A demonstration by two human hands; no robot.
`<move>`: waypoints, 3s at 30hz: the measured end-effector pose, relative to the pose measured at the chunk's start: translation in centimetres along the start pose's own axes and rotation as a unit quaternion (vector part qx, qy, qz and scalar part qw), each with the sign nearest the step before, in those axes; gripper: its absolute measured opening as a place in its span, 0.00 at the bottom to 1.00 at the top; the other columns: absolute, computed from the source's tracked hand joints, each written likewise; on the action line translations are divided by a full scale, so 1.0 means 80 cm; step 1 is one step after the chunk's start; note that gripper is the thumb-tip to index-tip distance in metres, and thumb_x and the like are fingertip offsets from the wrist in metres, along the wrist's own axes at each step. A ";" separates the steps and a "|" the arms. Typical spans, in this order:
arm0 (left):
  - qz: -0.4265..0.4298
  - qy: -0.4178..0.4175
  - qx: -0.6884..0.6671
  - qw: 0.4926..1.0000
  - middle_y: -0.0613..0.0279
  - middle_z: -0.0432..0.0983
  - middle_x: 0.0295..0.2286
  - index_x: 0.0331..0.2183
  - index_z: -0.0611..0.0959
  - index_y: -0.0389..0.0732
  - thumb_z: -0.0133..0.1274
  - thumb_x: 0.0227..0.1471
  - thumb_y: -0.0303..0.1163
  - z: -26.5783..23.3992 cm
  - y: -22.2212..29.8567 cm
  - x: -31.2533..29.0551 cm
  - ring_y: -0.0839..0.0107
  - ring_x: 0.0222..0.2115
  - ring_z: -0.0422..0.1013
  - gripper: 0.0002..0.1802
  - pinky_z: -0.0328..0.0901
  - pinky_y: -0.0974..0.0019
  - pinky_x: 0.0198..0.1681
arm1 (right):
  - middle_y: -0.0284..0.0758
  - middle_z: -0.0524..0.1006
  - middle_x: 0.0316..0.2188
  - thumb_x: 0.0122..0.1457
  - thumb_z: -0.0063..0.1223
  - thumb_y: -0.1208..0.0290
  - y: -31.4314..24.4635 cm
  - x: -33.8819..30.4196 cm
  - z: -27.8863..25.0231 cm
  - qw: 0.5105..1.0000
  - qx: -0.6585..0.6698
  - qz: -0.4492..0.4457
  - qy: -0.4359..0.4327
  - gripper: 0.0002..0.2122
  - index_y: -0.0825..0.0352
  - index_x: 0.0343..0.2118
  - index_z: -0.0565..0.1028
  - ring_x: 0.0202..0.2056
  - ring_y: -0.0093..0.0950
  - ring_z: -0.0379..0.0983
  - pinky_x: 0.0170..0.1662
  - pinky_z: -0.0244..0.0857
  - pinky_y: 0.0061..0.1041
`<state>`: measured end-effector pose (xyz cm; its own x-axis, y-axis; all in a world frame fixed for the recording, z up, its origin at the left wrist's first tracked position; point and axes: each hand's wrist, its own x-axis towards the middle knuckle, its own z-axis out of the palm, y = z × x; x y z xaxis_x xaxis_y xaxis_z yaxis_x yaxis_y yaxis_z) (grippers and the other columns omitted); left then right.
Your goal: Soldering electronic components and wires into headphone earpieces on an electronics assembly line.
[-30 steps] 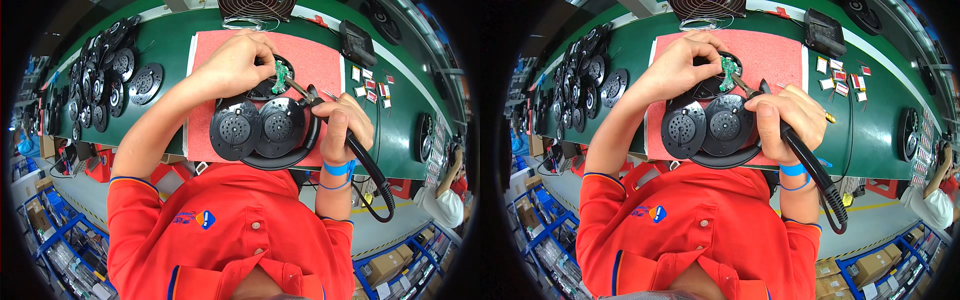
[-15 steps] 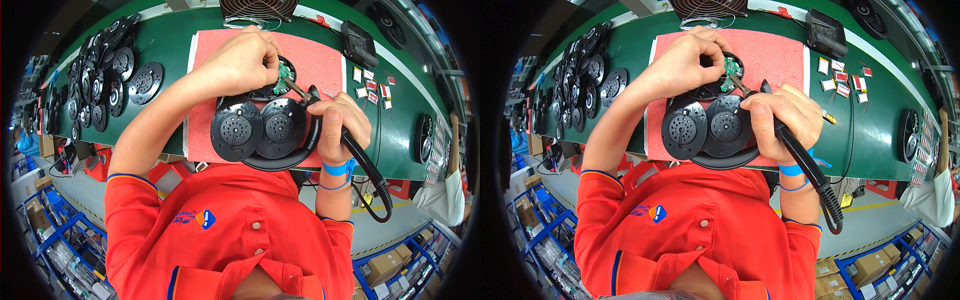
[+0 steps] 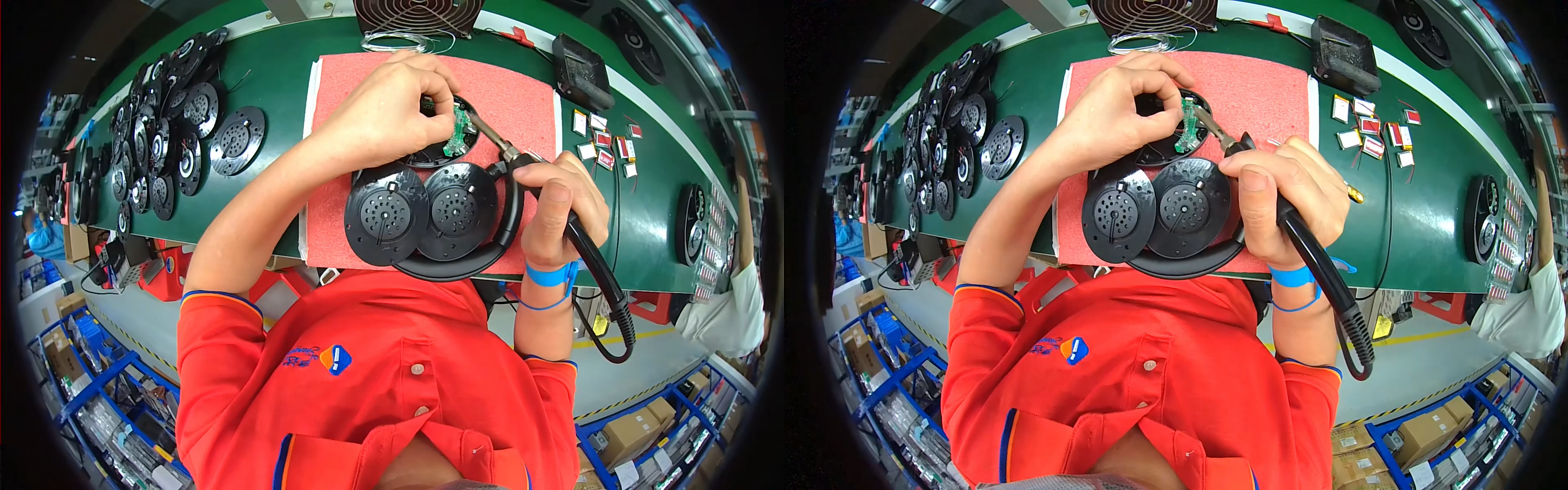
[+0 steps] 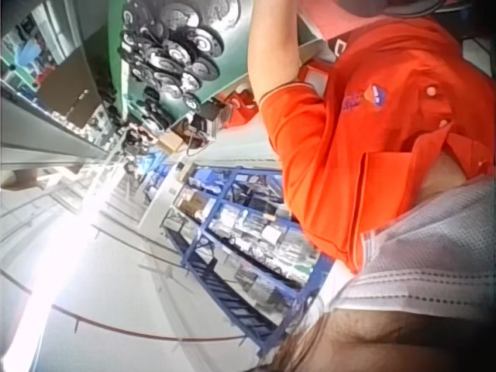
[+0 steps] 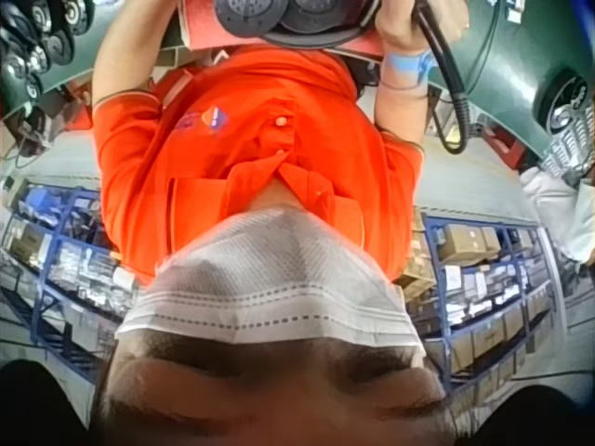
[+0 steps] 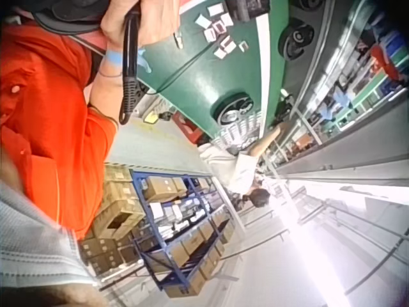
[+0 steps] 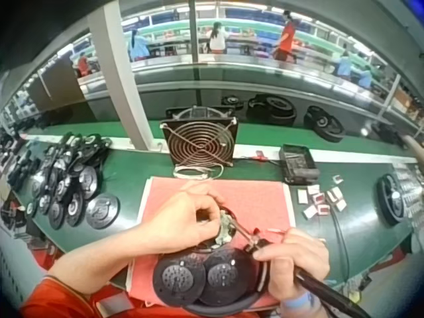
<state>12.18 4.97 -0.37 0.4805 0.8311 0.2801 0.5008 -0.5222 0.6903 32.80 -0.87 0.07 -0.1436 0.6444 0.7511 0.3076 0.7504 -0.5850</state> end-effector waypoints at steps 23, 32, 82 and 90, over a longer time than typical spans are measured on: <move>-0.043 0.006 -0.138 0.989 0.53 0.75 0.35 0.22 0.77 0.34 0.53 0.41 0.29 0.008 -0.007 -0.003 0.62 0.39 0.70 0.07 0.62 0.64 0.45 | 0.33 0.77 0.25 0.56 0.50 0.50 0.004 -0.012 0.003 0.992 0.071 0.093 0.041 0.24 0.72 0.38 0.76 0.17 0.17 0.67 0.20 0.59 0.16; -0.066 -0.001 -0.197 0.978 0.55 0.75 0.33 0.23 0.79 0.35 0.54 0.40 0.29 0.009 -0.008 -0.005 0.62 0.38 0.70 0.07 0.63 0.64 0.44 | 0.33 0.73 0.21 0.58 0.50 0.77 0.007 -0.008 0.021 0.998 -0.009 0.059 -0.014 0.04 0.72 0.32 0.72 0.19 0.18 0.68 0.23 0.61 0.16; -0.013 0.048 -0.024 0.998 0.57 0.76 0.31 0.18 0.79 0.35 0.54 0.34 0.25 0.013 -0.004 -0.008 0.58 0.37 0.68 0.03 0.63 0.61 0.43 | 0.35 0.71 0.14 0.65 0.34 0.56 -0.011 -0.002 0.007 0.998 -0.044 0.027 -0.034 0.26 0.72 0.19 0.73 0.17 0.24 0.60 0.20 0.50 0.22; -0.025 0.051 -0.034 0.998 0.56 0.76 0.30 0.18 0.79 0.34 0.54 0.33 0.24 0.014 -0.002 -0.008 0.58 0.37 0.68 0.04 0.63 0.61 0.43 | 0.35 0.72 0.16 0.64 0.35 0.58 -0.011 -0.002 0.010 0.998 -0.045 0.028 -0.044 0.25 0.72 0.19 0.73 0.18 0.23 0.60 0.21 0.50 0.21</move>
<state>12.58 4.33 -1.42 0.3784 0.8725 0.3092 0.4702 -0.4689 0.7477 31.79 -1.51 0.23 -0.2040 0.6988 0.6856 0.3999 0.6987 -0.5932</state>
